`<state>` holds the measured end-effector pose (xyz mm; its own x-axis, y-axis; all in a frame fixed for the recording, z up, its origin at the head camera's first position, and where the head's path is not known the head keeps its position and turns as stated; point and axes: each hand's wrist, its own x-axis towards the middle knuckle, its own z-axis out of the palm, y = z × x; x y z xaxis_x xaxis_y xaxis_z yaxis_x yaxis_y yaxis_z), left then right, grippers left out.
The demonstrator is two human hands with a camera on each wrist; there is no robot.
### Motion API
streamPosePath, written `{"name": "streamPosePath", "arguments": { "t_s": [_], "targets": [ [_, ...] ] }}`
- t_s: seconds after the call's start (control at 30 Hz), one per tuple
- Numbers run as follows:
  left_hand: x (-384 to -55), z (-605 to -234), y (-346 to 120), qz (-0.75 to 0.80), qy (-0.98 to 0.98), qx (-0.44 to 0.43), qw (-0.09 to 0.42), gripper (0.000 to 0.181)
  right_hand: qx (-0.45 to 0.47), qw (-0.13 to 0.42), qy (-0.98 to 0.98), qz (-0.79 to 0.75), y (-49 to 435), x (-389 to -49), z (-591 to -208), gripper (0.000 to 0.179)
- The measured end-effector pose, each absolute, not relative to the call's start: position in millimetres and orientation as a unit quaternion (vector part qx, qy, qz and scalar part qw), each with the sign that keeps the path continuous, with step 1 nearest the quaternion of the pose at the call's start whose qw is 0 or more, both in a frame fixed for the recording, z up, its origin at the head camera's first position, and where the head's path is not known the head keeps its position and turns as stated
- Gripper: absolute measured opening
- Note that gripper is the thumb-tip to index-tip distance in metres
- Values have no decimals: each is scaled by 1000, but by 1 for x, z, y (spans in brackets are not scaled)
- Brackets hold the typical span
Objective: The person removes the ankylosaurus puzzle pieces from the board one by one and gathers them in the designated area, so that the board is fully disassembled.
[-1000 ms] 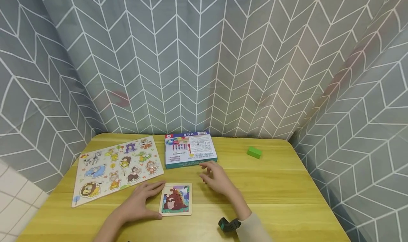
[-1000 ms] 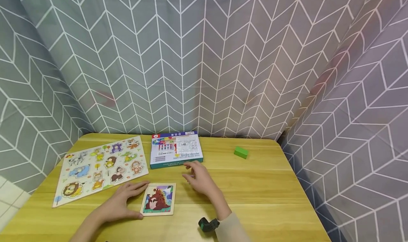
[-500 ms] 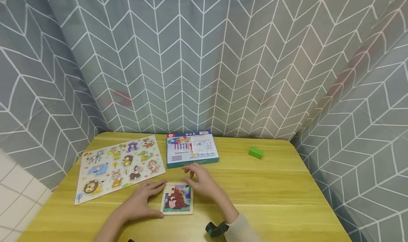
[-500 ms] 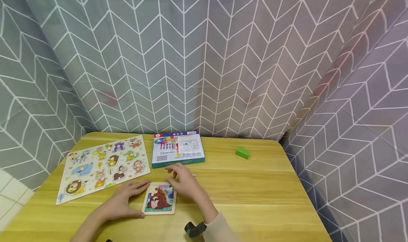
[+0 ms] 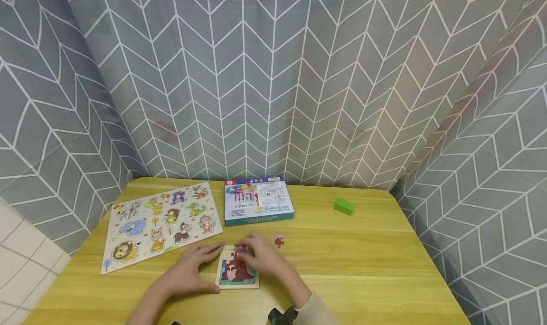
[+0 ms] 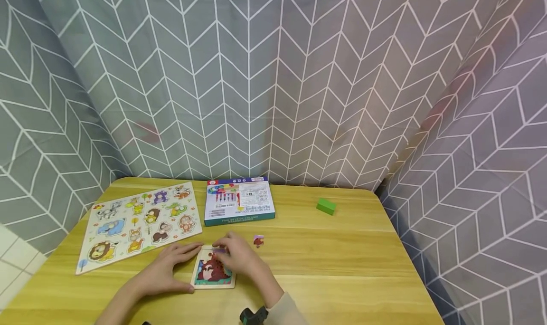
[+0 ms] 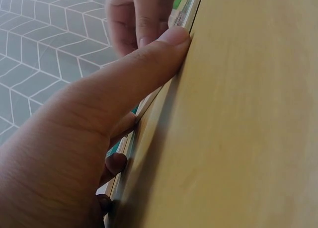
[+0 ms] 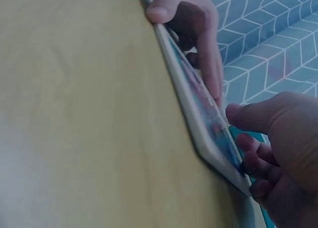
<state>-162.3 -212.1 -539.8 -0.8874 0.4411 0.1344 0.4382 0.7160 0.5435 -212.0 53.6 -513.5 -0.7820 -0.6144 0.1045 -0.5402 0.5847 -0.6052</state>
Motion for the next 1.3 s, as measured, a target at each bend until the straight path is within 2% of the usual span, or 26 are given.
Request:
{"name": "streamPosePath", "arguments": {
  "t_s": [0.2,1.03,1.3],
  "targets": [
    [-162,-539,-212,299,926,232,12,109,-325,68,893,-305,53,-212,-521,22],
    [-163,-540,-212,280,926,254,-18,107,-319,55,890,-322,47,-207,-523,15],
    [-162,-543,-212,281,928,244,-19,106,-319,47,890,-322,48,-206,-526,18]
  ]
}}
